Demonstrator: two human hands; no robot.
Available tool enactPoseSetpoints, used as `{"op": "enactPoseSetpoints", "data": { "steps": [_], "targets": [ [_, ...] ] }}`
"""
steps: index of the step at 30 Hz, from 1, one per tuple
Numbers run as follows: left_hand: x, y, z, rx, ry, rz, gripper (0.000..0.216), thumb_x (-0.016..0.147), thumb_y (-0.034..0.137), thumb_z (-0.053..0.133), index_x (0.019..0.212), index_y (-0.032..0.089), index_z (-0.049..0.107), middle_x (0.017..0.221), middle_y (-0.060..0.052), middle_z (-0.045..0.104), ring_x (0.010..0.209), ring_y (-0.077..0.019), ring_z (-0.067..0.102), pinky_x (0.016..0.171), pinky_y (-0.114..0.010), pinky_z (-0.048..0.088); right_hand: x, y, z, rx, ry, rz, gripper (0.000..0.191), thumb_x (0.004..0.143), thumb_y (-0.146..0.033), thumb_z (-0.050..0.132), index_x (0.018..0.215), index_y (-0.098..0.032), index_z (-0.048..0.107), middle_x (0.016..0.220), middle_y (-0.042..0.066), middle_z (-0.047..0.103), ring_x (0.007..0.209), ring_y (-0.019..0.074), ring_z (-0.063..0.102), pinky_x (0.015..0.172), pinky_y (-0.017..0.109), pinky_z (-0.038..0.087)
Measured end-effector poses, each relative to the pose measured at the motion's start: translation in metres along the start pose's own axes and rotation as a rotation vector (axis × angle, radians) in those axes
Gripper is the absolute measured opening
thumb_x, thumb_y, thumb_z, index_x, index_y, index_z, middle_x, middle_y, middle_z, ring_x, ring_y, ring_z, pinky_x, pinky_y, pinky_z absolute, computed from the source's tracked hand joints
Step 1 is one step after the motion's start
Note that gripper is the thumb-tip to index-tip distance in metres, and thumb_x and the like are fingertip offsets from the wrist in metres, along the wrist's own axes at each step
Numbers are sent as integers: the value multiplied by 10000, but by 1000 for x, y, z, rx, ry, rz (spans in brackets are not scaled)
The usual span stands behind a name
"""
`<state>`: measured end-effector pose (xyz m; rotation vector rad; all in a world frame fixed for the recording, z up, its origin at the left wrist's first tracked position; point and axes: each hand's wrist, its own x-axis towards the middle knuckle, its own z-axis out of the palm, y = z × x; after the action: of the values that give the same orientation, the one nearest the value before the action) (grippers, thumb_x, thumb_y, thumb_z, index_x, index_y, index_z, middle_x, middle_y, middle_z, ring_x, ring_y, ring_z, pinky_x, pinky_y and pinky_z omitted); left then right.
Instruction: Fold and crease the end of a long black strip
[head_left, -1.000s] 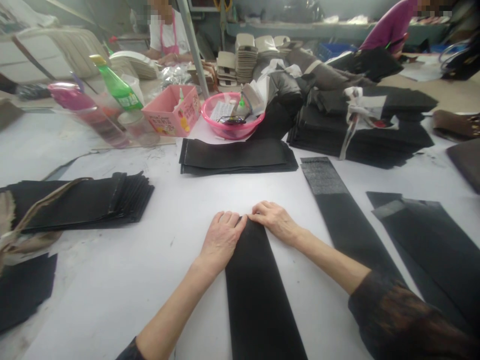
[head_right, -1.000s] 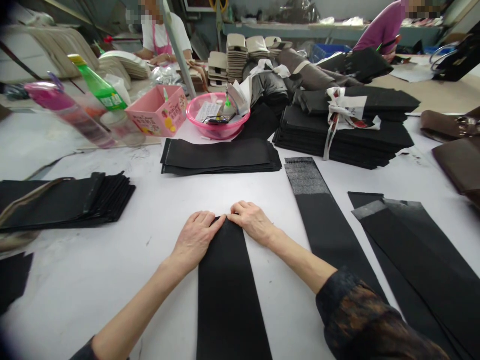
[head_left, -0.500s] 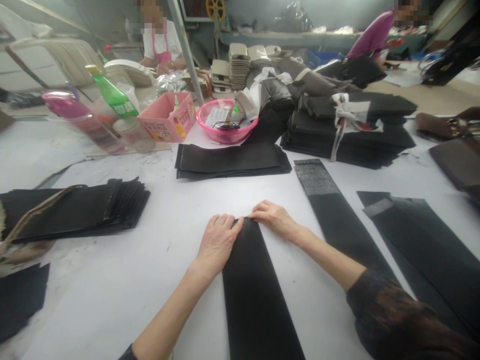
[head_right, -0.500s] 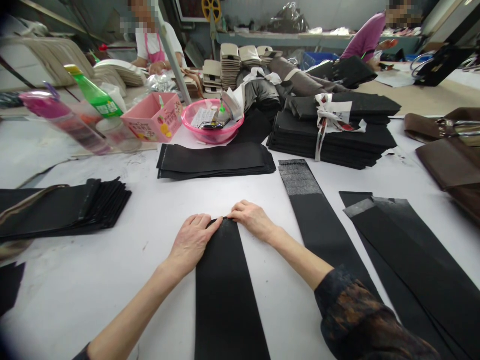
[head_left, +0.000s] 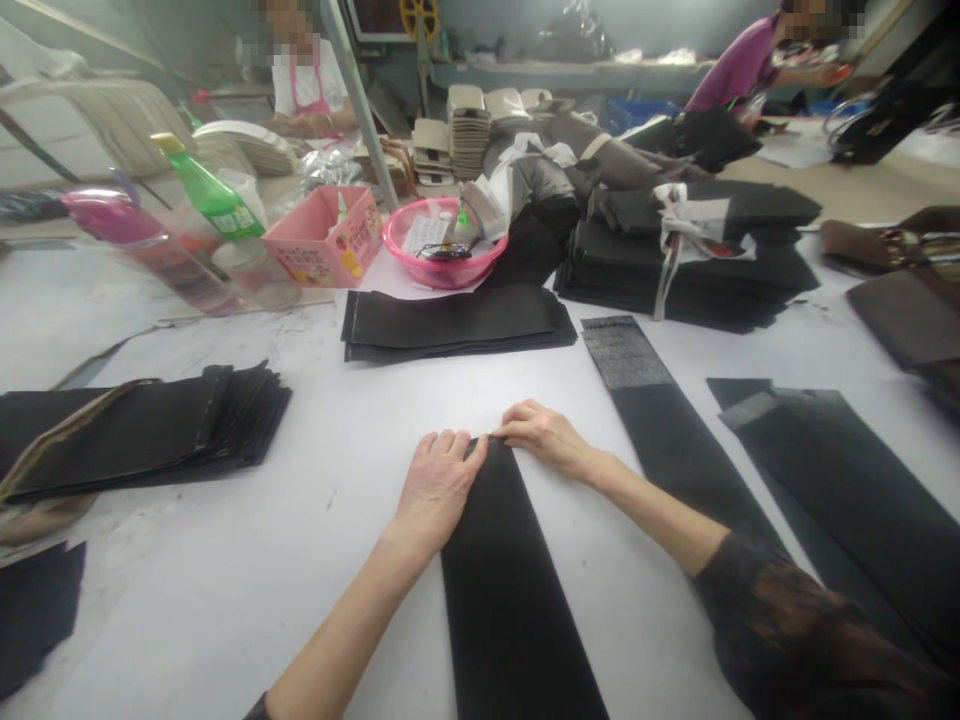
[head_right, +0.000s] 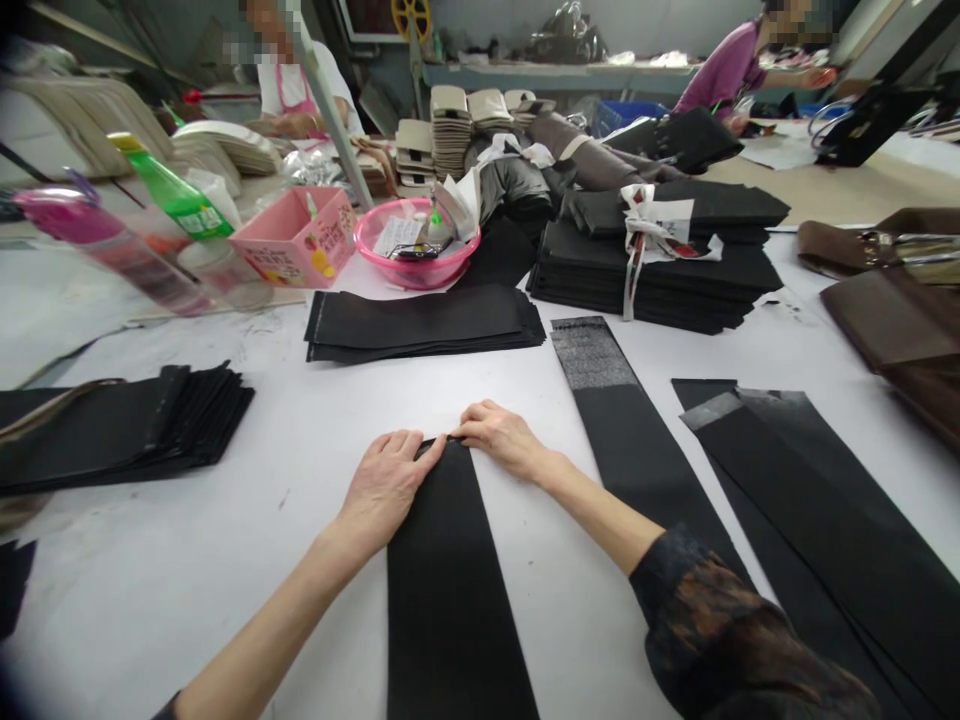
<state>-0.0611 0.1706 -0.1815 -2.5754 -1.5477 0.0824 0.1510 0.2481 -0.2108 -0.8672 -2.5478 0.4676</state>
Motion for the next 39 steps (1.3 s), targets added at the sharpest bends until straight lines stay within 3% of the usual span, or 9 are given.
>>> {"op": "enactPoseSetpoints", "data": {
  "steps": [15, 18, 21, 27, 31, 39],
  "targets": [
    [-2, -4, 0, -46, 25, -20, 411, 918, 150, 496, 1318, 245, 498, 1033, -89, 539, 966, -259, 501, 902, -427, 470, -10, -7, 0, -2, -7, 68, 283, 939, -116, 545, 1150, -259, 669, 1110, 54, 609, 1086, 190, 535, 887, 321, 528],
    [-4, -9, 3, -131, 38, -61, 409, 928, 159, 500, 1322, 269, 490, 1014, -68, 534, 940, -234, 512, 856, -376, 490, -2, -8, -4, 21, -20, 95, 194, 937, -179, 579, 1073, -243, 700, 1067, 44, 638, 1030, 191, 561, 856, 321, 530],
    [-5, -14, 6, -257, 73, -145, 365, 950, 138, 444, 1303, 220, 493, 1053, -68, 540, 968, -211, 528, 850, -337, 501, 11, -17, -4, -31, 59, 116, 214, 904, -233, 640, 1112, -208, 683, 1057, 62, 657, 1020, 222, 559, 875, 365, 510],
    [-14, -30, 11, -519, 170, -240, 152, 945, 206, 513, 1084, 207, 574, 1022, -42, 552, 965, -193, 558, 848, -325, 505, 24, -36, 20, -64, 26, -33, 165, 902, -252, 650, 1059, -242, 699, 990, 43, 659, 924, 202, 553, 816, 342, 477],
    [-24, -44, 17, -602, 196, -190, 131, 966, 248, 490, 1041, 226, 595, 1007, -30, 569, 958, -179, 578, 847, -312, 505, 23, -36, 24, -88, 16, -30, 190, 945, -281, 586, 1109, -273, 683, 1010, 40, 638, 915, 189, 532, 795, 318, 460],
    [-36, -54, 29, -432, 233, -63, 245, 977, 180, 445, 1192, 198, 560, 1093, -69, 605, 1017, -185, 582, 876, -313, 516, 21, -37, 21, -171, -52, -44, 306, 980, -225, 512, 1243, -355, 601, 1066, 38, 593, 962, 192, 512, 830, 332, 423]
  ]
}}
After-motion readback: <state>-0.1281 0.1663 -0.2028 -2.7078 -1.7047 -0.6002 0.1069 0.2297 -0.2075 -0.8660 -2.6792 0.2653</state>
